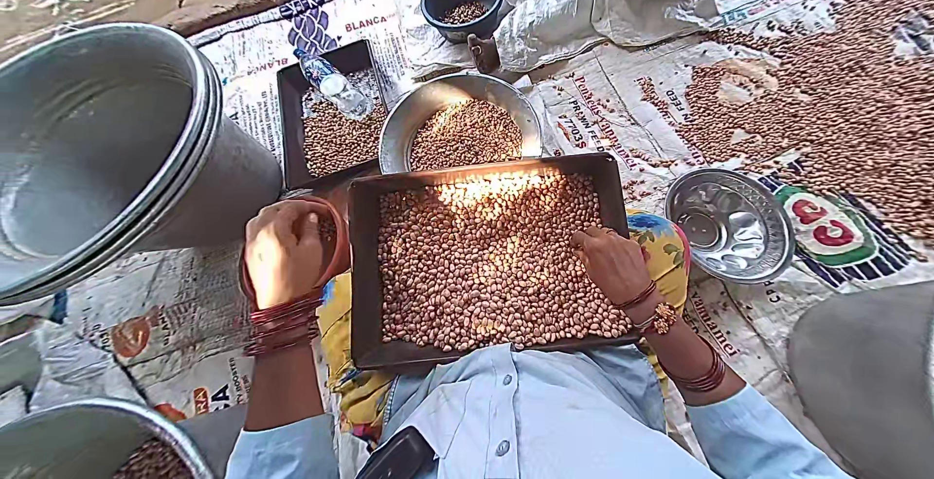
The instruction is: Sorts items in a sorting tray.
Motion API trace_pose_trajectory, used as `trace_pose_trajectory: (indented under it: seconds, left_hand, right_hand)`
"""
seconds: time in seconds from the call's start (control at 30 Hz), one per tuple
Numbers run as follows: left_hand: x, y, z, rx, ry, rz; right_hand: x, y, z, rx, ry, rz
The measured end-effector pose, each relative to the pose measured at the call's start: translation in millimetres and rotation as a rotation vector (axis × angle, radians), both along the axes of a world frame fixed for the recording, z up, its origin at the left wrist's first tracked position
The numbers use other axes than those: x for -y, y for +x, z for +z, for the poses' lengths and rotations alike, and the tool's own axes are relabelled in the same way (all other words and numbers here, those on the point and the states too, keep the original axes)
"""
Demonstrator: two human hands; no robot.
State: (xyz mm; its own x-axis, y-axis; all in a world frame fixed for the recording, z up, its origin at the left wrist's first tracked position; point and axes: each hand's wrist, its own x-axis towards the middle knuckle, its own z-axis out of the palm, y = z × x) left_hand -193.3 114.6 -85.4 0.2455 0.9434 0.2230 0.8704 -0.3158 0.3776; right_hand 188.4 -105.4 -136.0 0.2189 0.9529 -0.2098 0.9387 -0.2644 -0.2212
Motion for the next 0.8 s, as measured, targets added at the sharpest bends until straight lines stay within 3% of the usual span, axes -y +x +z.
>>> trace_pose_trajectory:
  seconds: [0.17, 0.27, 0.37, 0.5, 0.6, 0.7, 0.8]
  left_hand:
    - [52, 123, -37, 0.196, -0.015, -0.496]
    - [80, 177, -59, 0.129, -0.005, -0.693]
    - [91, 204, -69, -0.028, 0.003, -0.727]
    - [97, 214, -67, -0.191, -0.088, -0.715]
    - [100, 215, -66, -0.233, -0.132, -0.698]
    - [100, 213, -66, -0.195, -0.175, -0.681]
    - [89, 198, -63, 0.139, -0.223, -0.656]
  right_hand:
    - [-1, -5, 2, 0.02, -0.029, -0.016]
    - [-1, -6, 1, 0.067, -0.065, -0.001]
    - [-1, -3, 5, -0.023, -0.045, -0.048]
    - [-9, 10, -1, -0.372, 0.248, -0.234]
    - [-28, 12, 0, -0.56, 0.29, -0.321]
    - [-49, 6, -3, -0.383, 0.308, -0.187]
    - [-63, -1, -14, -0.199, 0.288, -0.073]
